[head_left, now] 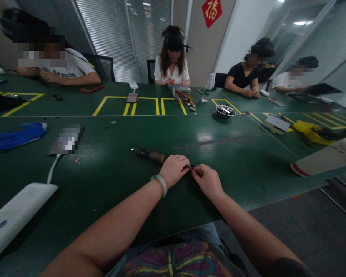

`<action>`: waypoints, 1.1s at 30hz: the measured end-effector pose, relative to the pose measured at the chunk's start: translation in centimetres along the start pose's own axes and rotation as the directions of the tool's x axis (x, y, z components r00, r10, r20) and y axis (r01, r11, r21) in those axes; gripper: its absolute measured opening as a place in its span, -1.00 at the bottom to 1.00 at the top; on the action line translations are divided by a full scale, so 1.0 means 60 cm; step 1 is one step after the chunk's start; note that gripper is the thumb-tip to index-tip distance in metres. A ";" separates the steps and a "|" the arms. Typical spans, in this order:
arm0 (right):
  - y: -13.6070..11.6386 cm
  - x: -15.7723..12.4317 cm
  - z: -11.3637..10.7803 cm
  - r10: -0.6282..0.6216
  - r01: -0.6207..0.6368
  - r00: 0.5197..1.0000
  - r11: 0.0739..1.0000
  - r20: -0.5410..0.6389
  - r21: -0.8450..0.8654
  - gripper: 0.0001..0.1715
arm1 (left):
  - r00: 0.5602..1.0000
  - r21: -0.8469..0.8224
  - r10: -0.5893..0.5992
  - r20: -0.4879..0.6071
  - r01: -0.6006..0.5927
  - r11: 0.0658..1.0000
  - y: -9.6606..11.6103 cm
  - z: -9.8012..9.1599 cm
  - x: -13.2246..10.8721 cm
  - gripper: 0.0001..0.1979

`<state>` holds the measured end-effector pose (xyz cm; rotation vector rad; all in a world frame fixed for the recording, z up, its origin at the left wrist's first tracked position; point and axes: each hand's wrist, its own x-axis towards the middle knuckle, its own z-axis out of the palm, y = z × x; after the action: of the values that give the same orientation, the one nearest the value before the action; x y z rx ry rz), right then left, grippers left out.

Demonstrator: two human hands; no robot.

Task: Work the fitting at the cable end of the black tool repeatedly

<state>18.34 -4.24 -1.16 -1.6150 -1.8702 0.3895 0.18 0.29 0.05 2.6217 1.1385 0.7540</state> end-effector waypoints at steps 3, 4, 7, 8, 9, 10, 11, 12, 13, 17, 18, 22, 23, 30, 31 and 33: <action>-0.002 0.001 0.000 0.022 -0.022 1.000 0.999 0.004 0.032 -0.88 | 1.000 0.001 0.003 0.002 -0.003 1.000 0.000 0.001 0.000 -0.94; -0.003 0.002 0.000 0.031 -0.031 0.999 0.999 0.009 0.043 -0.87 | 1.000 0.005 0.004 0.003 -0.004 1.000 0.000 0.001 0.000 -0.95; -0.004 0.003 0.001 0.050 -0.052 0.998 0.996 0.028 0.066 -0.87 | 1.000 0.016 0.004 0.006 -0.004 1.000 -0.001 0.002 0.000 -0.95; -0.004 0.004 0.001 0.053 -0.055 0.998 0.996 0.030 0.070 -0.86 | 1.000 0.018 0.004 0.006 -0.004 1.000 -0.001 0.002 0.000 -0.95; -0.004 0.004 0.002 0.052 -0.054 0.998 0.996 0.030 0.072 -0.86 | 1.000 0.017 0.004 0.006 -0.004 1.000 -0.001 0.002 0.000 -0.95; -0.003 0.004 0.002 0.050 -0.052 0.998 0.996 0.026 0.072 -0.86 | 1.000 0.016 0.005 0.004 -0.005 1.000 0.000 0.002 0.000 -0.95; -0.002 0.004 0.003 0.048 -0.049 0.999 0.996 0.023 0.071 -0.85 | 1.000 0.013 0.007 0.001 -0.007 1.000 0.000 0.002 0.000 -0.95; -0.001 0.005 0.003 0.045 -0.047 0.999 0.997 0.022 0.068 -0.85 | 1.000 0.011 0.009 -0.002 -0.009 1.000 0.000 0.003 0.000 -0.95; 0.000 0.006 0.004 0.042 -0.043 0.999 0.997 0.021 0.061 -0.85 | 1.000 0.009 0.010 -0.006 -0.010 1.000 0.000 0.003 0.000 -0.94; 0.003 0.011 0.003 0.017 -0.017 1.000 1.000 0.022 0.004 -0.86 | 1.000 0.003 0.006 -0.012 -0.006 1.000 0.000 0.005 0.000 -0.94; 0.004 0.013 0.002 0.005 -0.005 1.000 1.000 0.023 -0.008 -0.86 | 1.000 0.000 0.005 -0.011 -0.005 1.000 0.000 0.005 0.000 -0.94; 0.006 0.019 -0.006 -0.066 0.069 0.996 0.996 0.053 -0.053 -0.87 | 1.000 -0.013 0.008 -0.006 -0.008 1.000 0.000 0.004 0.001 -0.93; 0.006 0.020 -0.008 -0.094 0.100 0.993 0.992 0.065 -0.080 -0.87 | 1.000 -0.017 0.010 -0.003 -0.010 1.000 0.000 0.002 0.001 -0.92; 0.008 0.024 -0.013 -0.242 0.270 0.962 0.918 0.129 -0.291 -0.84 | 1.000 -0.019 -0.004 -0.004 0.004 1.000 0.000 -0.001 -0.001 -0.74; 0.008 0.024 -0.012 -0.249 0.278 0.959 0.915 0.131 -0.292 -0.84 | 1.000 -0.013 -0.005 -0.005 0.005 1.000 -0.001 0.000 -0.002 -0.71; 0.006 0.028 -0.011 -0.233 0.273 0.959 0.911 0.162 -0.309 -0.86 | 1.000 0.001 -0.002 -0.006 0.002 1.000 -0.003 0.002 -0.004 -0.66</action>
<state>18.96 -2.67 -0.46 -1.5510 -2.3037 0.0640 -0.02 0.26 -0.22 2.6199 1.1433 0.7614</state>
